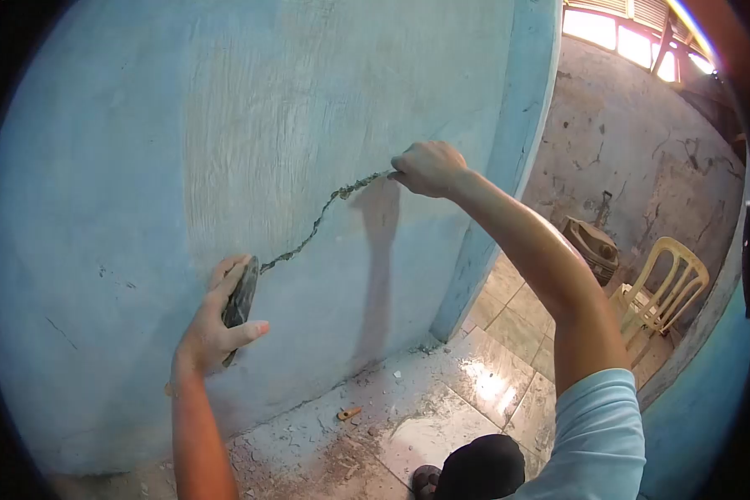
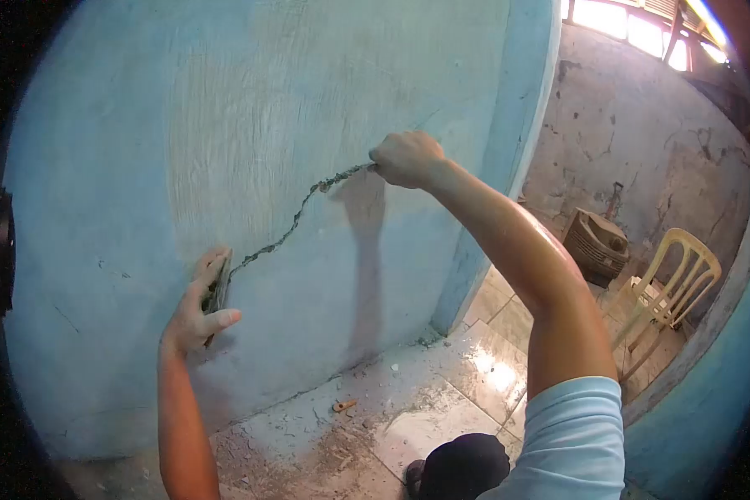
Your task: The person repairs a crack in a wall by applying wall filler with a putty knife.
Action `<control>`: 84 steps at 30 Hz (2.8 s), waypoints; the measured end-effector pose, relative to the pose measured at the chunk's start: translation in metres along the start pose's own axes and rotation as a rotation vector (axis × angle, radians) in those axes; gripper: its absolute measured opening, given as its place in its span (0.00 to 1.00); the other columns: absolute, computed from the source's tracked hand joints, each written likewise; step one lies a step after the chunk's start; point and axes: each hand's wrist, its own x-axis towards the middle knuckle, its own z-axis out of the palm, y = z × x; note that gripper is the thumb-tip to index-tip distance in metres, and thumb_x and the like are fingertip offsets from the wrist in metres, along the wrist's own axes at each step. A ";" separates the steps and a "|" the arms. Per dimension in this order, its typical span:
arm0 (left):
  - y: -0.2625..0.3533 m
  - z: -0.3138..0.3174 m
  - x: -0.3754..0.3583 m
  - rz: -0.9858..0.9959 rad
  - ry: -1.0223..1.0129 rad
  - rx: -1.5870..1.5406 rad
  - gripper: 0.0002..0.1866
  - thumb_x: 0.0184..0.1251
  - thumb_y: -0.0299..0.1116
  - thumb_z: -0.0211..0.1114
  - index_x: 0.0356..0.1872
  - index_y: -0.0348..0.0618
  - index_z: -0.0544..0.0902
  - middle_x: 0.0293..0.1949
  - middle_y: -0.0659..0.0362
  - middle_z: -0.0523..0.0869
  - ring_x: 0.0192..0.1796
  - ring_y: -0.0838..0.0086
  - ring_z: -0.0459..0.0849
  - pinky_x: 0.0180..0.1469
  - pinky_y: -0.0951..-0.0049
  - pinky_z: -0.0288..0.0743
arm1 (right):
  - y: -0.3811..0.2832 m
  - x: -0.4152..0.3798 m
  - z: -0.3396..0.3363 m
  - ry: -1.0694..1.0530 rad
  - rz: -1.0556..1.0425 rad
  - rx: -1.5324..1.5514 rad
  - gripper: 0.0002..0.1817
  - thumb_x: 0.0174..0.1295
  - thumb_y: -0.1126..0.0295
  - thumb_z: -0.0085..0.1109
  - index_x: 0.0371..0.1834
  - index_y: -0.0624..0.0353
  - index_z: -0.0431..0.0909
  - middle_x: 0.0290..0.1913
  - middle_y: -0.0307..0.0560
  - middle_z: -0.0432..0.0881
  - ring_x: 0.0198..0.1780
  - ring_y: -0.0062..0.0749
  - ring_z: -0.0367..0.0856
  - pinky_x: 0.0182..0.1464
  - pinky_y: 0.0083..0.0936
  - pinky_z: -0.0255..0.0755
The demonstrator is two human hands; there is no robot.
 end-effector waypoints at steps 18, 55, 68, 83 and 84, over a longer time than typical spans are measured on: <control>0.008 -0.074 -0.066 0.154 0.115 -1.108 0.42 0.71 0.51 0.60 0.78 0.31 0.69 0.69 0.34 0.79 0.61 0.44 0.89 0.56 0.44 0.91 | -0.382 -0.152 0.138 0.018 0.749 2.563 0.18 0.81 0.63 0.61 0.66 0.62 0.76 0.40 0.51 0.90 0.29 0.34 0.87 0.25 0.28 0.77; 0.014 -0.015 -0.060 -0.349 0.234 -0.572 0.26 0.85 0.49 0.65 0.56 0.30 0.88 0.52 0.51 0.93 0.50 0.69 0.93 0.52 0.65 0.87 | -0.304 0.007 0.067 0.792 0.584 1.891 0.22 0.75 0.60 0.64 0.57 0.73 0.78 0.49 0.71 0.88 0.53 0.57 0.88 0.57 0.48 0.77; 0.008 0.025 -0.039 -0.316 0.396 -0.707 0.25 0.88 0.48 0.60 0.64 0.33 0.83 0.56 0.53 0.90 0.54 0.67 0.92 0.55 0.63 0.87 | -0.402 -0.121 0.087 0.405 0.046 2.318 0.28 0.78 0.71 0.58 0.79 0.67 0.69 0.57 0.50 0.85 0.56 0.24 0.83 0.58 0.30 0.79; 0.023 0.002 -0.026 0.066 0.723 -0.171 0.36 0.85 0.28 0.61 0.89 0.48 0.58 0.67 0.45 0.84 0.60 0.58 0.90 0.55 0.61 0.91 | -0.431 -0.153 0.134 0.841 0.430 1.830 0.28 0.77 0.78 0.56 0.79 0.69 0.70 0.45 0.57 0.89 0.38 0.41 0.91 0.43 0.37 0.84; 0.022 0.003 -0.029 0.027 0.661 -0.201 0.40 0.83 0.25 0.62 0.89 0.50 0.55 0.67 0.45 0.84 0.58 0.59 0.91 0.52 0.62 0.92 | -0.430 -0.153 0.142 0.785 0.489 1.853 0.27 0.77 0.78 0.55 0.79 0.70 0.70 0.45 0.57 0.89 0.38 0.42 0.91 0.43 0.38 0.84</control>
